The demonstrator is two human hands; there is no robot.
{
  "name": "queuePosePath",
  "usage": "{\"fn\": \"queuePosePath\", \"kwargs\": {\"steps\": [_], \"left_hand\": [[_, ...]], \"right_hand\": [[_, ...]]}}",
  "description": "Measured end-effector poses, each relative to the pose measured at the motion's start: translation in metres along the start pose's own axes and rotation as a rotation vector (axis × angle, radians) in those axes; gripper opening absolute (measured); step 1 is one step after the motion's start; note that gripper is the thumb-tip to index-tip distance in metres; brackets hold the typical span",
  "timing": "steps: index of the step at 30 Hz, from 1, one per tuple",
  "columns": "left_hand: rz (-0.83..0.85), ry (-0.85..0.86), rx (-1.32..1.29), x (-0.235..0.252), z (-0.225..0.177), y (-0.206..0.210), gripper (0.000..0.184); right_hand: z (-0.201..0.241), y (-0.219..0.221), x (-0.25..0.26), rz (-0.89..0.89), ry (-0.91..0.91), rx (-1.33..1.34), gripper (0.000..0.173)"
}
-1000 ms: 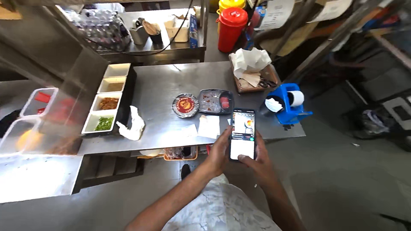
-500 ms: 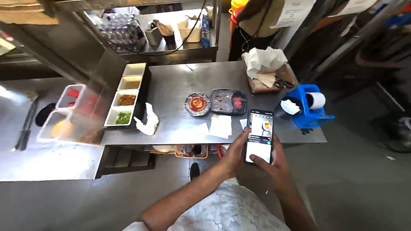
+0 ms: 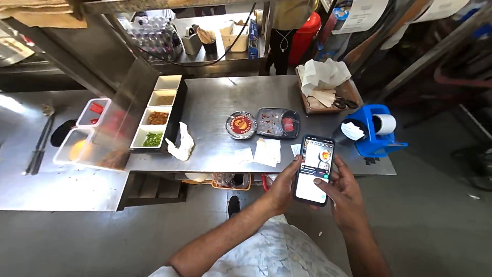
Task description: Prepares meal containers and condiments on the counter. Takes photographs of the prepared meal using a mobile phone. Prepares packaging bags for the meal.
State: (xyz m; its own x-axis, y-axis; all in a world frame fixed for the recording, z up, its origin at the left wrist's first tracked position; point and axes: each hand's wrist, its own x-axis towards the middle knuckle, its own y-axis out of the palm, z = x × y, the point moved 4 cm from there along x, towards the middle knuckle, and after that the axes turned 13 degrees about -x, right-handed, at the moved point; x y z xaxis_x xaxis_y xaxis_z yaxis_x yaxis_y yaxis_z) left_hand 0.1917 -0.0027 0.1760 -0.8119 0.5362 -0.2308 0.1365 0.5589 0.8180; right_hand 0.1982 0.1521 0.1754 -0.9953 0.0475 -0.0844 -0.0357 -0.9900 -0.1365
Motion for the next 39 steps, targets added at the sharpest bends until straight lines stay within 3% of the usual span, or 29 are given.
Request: {"fn": "queuePosePath", "kwargs": {"steps": [7, 19, 39], "left_hand": [[0.003, 0.016, -0.009, -0.001, -0.001, -0.003, 0.065], [-0.022, 0.010, 0.000, 0.002, 0.001, -0.004, 0.068], [-0.049, 0.026, 0.026, 0.001, 0.001, -0.003, 0.063]], "right_hand": [[-0.005, 0.004, -0.002, 0.052, -0.009, 0.030, 0.090], [-0.007, -0.006, -0.001, 0.077, -0.014, 0.048, 0.087], [-0.005, 0.006, -0.001, 0.002, 0.007, 0.023, 0.093]]}}
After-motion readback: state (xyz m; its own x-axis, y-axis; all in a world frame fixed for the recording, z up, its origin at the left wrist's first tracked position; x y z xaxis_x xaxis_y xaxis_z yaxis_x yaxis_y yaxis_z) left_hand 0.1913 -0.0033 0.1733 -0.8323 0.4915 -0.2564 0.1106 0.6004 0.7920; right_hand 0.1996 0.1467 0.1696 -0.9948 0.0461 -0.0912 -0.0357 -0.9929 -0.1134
